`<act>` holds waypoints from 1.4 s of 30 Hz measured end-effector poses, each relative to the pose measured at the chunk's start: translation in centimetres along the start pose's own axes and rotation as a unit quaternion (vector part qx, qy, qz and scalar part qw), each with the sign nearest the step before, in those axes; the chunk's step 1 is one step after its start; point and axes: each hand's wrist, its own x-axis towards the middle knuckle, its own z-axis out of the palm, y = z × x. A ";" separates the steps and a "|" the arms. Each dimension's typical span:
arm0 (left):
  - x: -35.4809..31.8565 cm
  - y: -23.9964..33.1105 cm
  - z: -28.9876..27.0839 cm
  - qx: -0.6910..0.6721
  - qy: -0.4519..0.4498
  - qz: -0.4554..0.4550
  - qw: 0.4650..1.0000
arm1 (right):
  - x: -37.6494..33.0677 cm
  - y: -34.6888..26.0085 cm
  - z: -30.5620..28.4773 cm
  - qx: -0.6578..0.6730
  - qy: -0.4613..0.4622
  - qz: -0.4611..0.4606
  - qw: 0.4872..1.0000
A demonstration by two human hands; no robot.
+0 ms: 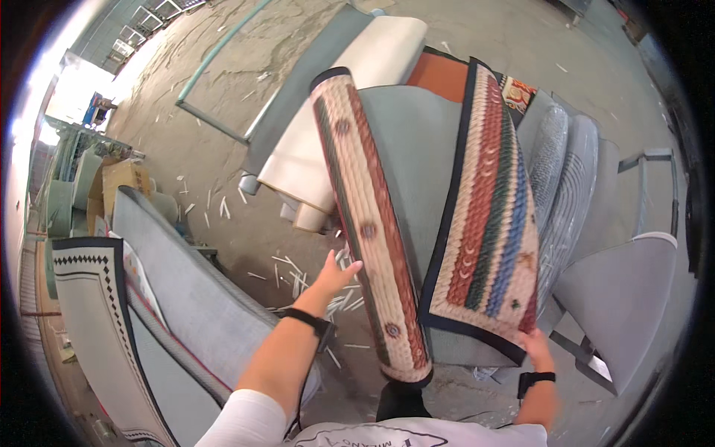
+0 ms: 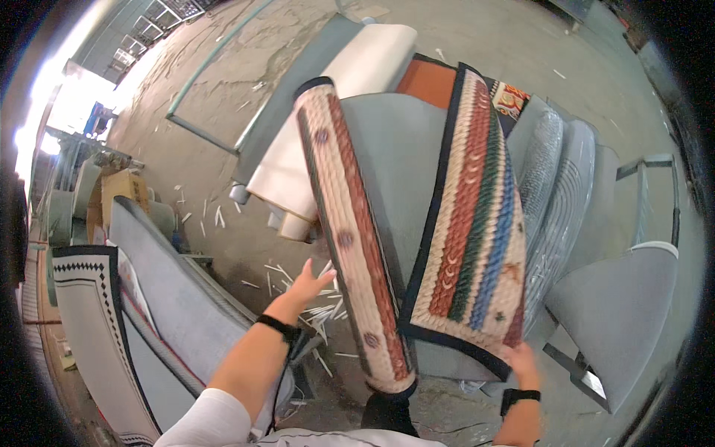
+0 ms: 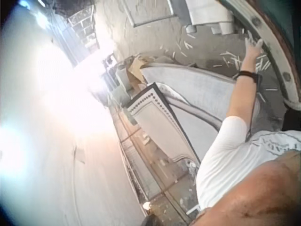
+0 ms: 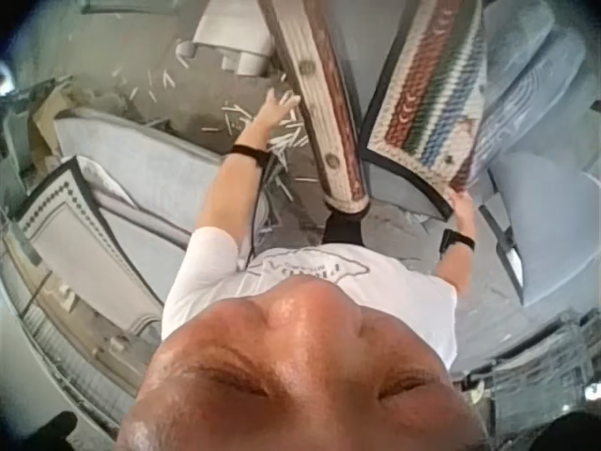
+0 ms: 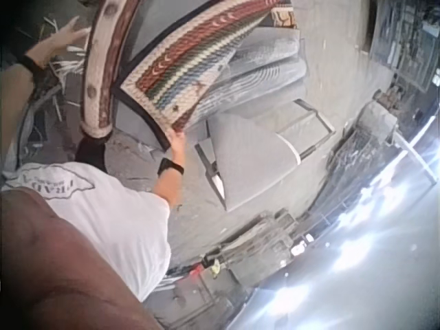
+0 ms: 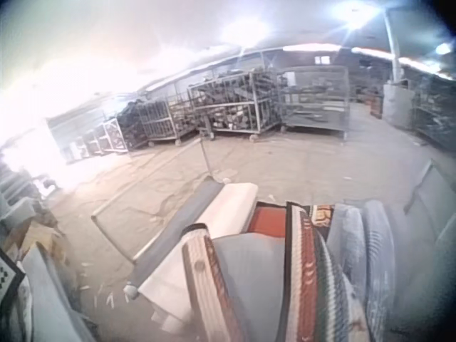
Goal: Sorting, unfolding, and stacking various decorative and functional floor mats in a warehouse setting.
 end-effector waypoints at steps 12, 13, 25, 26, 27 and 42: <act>5.4 -2.9 14.6 0.000 -0.014 -0.052 0.999 | 5.7 3.3 4.8 -0.232 0.174 0.005 0.957; 5.2 -2.4 16.5 0.039 -0.005 -0.060 0.997 | 5.4 3.2 4.2 -0.216 0.175 0.003 0.961; 3.2 -1.9 24.4 0.101 0.106 -0.182 0.972 | 10.9 -2.5 4.3 -0.189 0.191 -0.086 0.959; 3.4 -2.1 24.5 0.096 0.103 -0.188 0.972 | 11.0 -2.8 4.4 -0.197 0.189 -0.085 0.958; 3.7 -2.4 24.5 0.107 0.112 -0.196 0.968 | 11.1 -3.1 4.7 -0.206 0.188 -0.063 0.958; 5.2 -8.8 20.5 0.072 0.159 -0.104 0.979 | 12.2 -1.3 4.4 -0.166 0.228 -0.097 0.954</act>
